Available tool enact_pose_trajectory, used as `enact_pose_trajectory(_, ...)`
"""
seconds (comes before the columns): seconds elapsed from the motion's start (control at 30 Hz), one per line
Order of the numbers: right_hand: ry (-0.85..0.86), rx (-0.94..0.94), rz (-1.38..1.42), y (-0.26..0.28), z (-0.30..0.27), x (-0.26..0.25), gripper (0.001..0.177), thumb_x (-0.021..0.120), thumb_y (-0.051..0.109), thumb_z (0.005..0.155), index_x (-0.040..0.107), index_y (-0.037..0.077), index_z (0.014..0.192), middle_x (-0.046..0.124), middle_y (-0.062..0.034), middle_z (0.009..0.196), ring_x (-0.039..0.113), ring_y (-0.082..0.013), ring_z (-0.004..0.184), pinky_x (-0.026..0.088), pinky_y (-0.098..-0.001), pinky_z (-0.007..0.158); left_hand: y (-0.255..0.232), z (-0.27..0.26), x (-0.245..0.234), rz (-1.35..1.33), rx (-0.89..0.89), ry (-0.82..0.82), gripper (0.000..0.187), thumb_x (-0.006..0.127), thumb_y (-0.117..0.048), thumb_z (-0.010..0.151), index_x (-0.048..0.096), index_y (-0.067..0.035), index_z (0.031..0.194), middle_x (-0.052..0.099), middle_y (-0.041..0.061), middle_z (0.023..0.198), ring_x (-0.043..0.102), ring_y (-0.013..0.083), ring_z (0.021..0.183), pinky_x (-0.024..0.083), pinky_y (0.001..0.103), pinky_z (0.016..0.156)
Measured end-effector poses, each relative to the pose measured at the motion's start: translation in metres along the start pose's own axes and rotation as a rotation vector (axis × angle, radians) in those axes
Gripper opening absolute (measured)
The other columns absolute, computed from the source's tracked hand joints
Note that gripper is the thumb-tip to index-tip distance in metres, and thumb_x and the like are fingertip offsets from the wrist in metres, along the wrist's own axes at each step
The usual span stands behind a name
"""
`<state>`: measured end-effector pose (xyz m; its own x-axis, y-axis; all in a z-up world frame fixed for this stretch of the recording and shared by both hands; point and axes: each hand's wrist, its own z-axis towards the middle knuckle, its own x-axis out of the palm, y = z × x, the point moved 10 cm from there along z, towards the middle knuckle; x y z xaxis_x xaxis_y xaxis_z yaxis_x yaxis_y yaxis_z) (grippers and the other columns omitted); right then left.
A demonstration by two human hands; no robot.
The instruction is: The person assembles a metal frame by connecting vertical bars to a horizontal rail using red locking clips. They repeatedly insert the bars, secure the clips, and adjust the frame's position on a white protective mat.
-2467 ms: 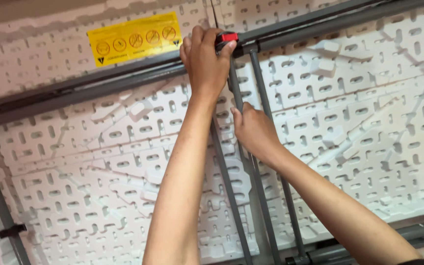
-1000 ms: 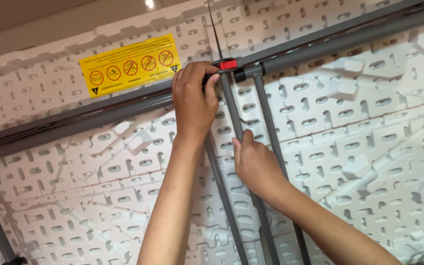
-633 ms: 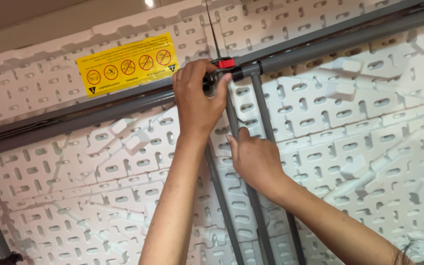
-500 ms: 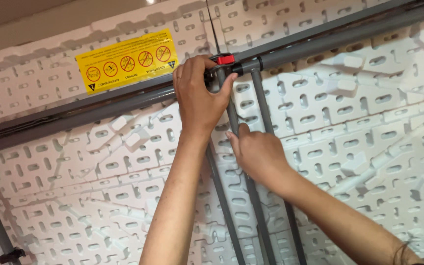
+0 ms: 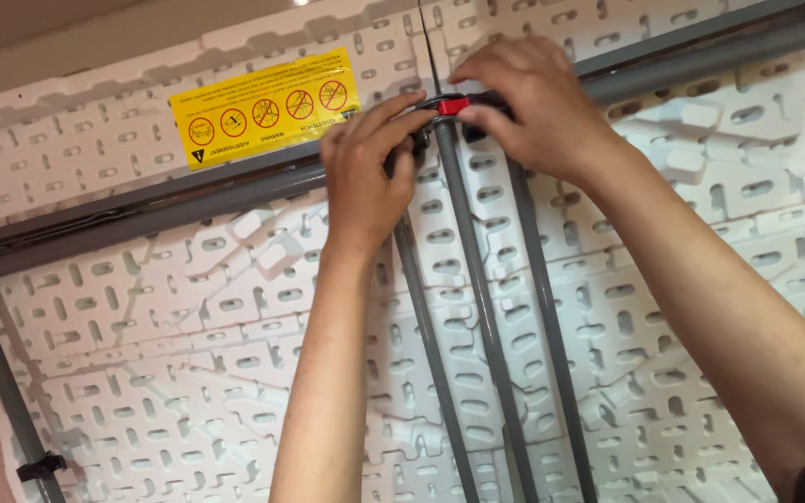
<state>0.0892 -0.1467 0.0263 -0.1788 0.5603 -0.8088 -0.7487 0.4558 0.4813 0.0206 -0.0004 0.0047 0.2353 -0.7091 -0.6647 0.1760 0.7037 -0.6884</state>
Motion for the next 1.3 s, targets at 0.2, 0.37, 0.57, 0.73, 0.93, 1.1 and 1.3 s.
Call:
enact_pose_trajectory(0.2, 0.169, 0.133, 0.225, -0.034, -0.001, 0.037, 0.032, 0.069, 0.03, 0.101, 0.071, 0.012, 0.127, 0.071, -0.0071, 0.12, 0.063, -0.0289, 0.114, 0.039, -0.0411, 0.105, 0.01, -0.002, -0.015, 0.037, -0.097, -0.085, 0.038, 0.074, -0.018, 0.089, 0.065, -0.01, 0.125, 0.067, 0.005, 0.122, 0.061, 0.0224, 0.12, 0.027, 0.046, 0.113)
enact_pose_trajectory(0.37, 0.095, 0.087, 0.053, -0.032, -0.01, 0.035, 0.026, 0.071, 0.03, 0.102, 0.073, 0.011, 0.119, 0.073, -0.0061, 0.113, 0.065, -0.0263, 0.111, 0.036, -0.0414, 0.096, 0.019, 0.001, -0.012, 0.16, -0.148, -0.122, 0.022, 0.08, -0.026, 0.09, 0.078, -0.018, 0.11, 0.074, -0.001, 0.102, 0.061, 0.0214, 0.1, 0.032, 0.042, 0.104)
enact_pose_trajectory(0.57, -0.047, -0.023, -0.07, -0.019, -0.017, 0.03, 0.023, 0.069, 0.026, 0.103, 0.072, 0.009, 0.118, 0.072, -0.0032, 0.111, 0.064, -0.0225, 0.108, 0.037, -0.0397, 0.099, 0.019, 0.004, -0.011, 0.135, -0.157, -0.123, 0.02, 0.079, -0.026, 0.089, 0.08, -0.017, 0.107, 0.074, -0.001, 0.096, 0.06, 0.0216, 0.094, 0.033, 0.041, 0.098)
enact_pose_trajectory(0.73, -0.063, 0.002, -0.054, -0.021, -0.019, 0.028, 0.02, 0.07, 0.025, 0.104, 0.073, 0.009, 0.115, 0.072, -0.0019, 0.106, 0.065, -0.0217, 0.102, 0.037, -0.0396, 0.097, 0.018, 0.005, -0.008, 0.122, -0.149, -0.126, 0.019, 0.078, -0.025, 0.091, 0.081, -0.016, 0.108, 0.075, 0.0, 0.097, 0.061, 0.0218, 0.096, 0.033, 0.041, 0.098)
enact_pose_trajectory(0.93, -0.066, 0.003, -0.053, -0.022, -0.02, 0.023, 0.021, 0.071, 0.025, 0.102, 0.072, 0.009, 0.116, 0.07, -0.0018, 0.104, 0.064, -0.0221, 0.097, 0.036, -0.0396, 0.099, 0.014, 0.008, -0.005, 0.12, -0.142, -0.13, 0.018, 0.078, -0.025, 0.091, 0.08, -0.017, 0.107, 0.075, -0.001, 0.098, 0.061, 0.0226, 0.097, 0.033, 0.041, 0.098)
enact_pose_trajectory(1.1, -0.002, 0.048, -0.033, -0.028, -0.02, 0.027, 0.024, 0.07, 0.029, 0.103, 0.072, 0.009, 0.118, 0.069, -0.0029, 0.104, 0.062, -0.0246, 0.101, 0.034, -0.0398, 0.097, 0.018, 0.004, -0.003, 0.121, -0.141, -0.14, 0.019, 0.079, -0.026, 0.091, 0.079, -0.017, 0.108, 0.074, -0.002, 0.099, 0.061, 0.0224, 0.098, 0.034, 0.043, 0.099)
enact_pose_trajectory(1.3, 0.057, 0.121, -0.051, -0.03, -0.005, 0.038, 0.032, 0.061, 0.038, 0.108, 0.071, 0.008, 0.107, 0.067, -0.0057, 0.107, 0.06, -0.0266, 0.104, 0.03, -0.0443, 0.092, 0.016, 0.002, 0.004, 0.133, -0.111, -0.16, 0.026, 0.081, -0.026, 0.088, 0.076, -0.019, 0.113, 0.07, -0.004, 0.107, 0.06, 0.0217, 0.109, 0.032, 0.047, 0.107)
